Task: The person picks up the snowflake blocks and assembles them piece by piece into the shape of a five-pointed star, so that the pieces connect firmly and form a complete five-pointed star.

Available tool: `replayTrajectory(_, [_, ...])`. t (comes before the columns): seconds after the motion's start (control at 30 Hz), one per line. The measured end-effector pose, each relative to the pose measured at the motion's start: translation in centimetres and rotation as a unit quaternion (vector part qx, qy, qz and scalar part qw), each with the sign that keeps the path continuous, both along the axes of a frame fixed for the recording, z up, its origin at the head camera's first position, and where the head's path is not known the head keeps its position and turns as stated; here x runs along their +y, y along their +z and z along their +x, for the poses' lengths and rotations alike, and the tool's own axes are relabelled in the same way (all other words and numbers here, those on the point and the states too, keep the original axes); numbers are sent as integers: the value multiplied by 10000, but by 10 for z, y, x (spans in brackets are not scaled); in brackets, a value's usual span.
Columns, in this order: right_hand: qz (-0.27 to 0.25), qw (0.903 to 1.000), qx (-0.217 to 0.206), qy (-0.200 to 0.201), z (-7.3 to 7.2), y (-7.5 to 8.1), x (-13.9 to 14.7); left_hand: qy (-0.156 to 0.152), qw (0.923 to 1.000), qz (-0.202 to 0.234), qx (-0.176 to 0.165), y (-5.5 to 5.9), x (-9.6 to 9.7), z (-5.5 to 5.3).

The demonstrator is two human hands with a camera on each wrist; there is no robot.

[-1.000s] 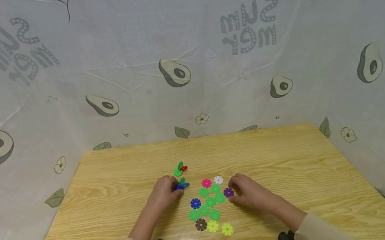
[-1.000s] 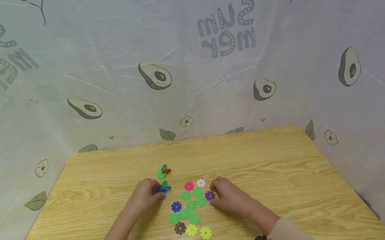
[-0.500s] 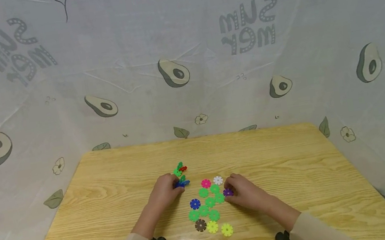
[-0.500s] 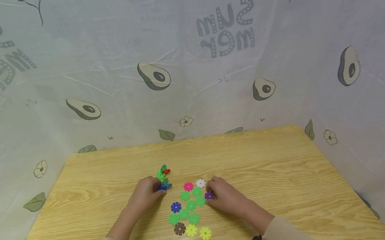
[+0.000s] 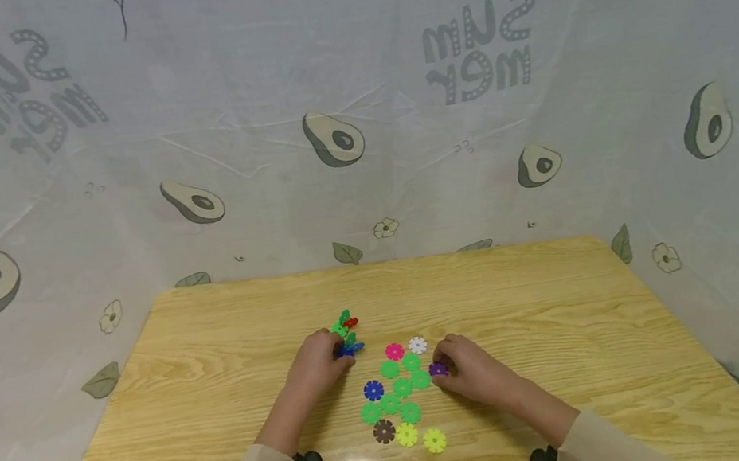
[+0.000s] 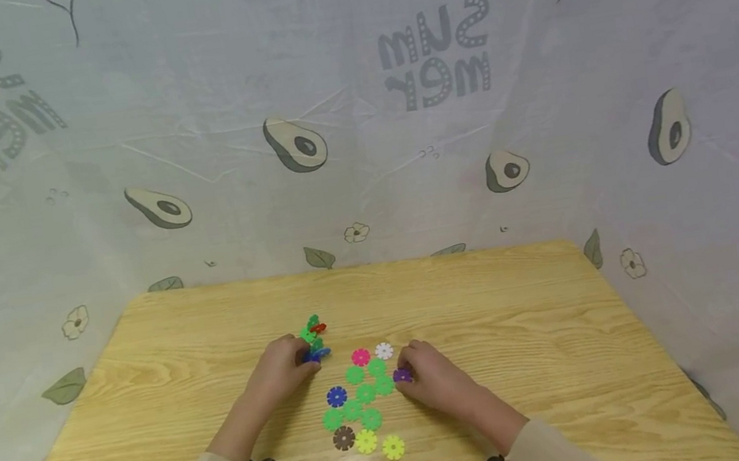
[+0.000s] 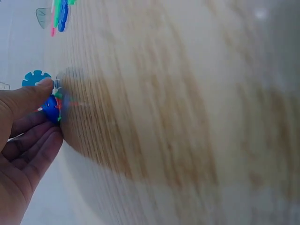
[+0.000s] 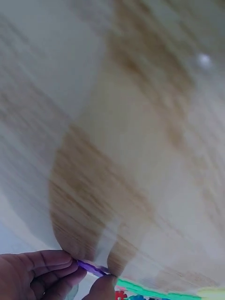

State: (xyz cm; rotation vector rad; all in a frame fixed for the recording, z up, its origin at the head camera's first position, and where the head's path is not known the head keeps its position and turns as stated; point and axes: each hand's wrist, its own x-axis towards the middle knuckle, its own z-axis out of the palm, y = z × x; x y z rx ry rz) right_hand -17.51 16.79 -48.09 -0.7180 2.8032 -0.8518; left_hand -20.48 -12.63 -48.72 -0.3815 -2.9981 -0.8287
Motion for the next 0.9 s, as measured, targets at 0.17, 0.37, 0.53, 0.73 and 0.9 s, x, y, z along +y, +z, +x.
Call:
replayTrajectory(0.17, [10,9999,-72,-111,0,2,0,94,9995,142,-252,2,0,3])
replayTrajectory(0.37, [-78,9995,-195,-231,2,5,3,104,9996,245,-25,9,0,17])
replayTrajectory(0.53, [-134,9981,-246,-544,2,15,4,-736,9966,367,54,9,3,26])
replayTrajectory(0.73, [-436,9986,24,-305,3,29,4,-1671,9856,-30,259,4,9,33])
replayTrajectory(0.9, [-685,9971,316,-83,6,37,3,-1814,9821,-347,362,0,14,38])
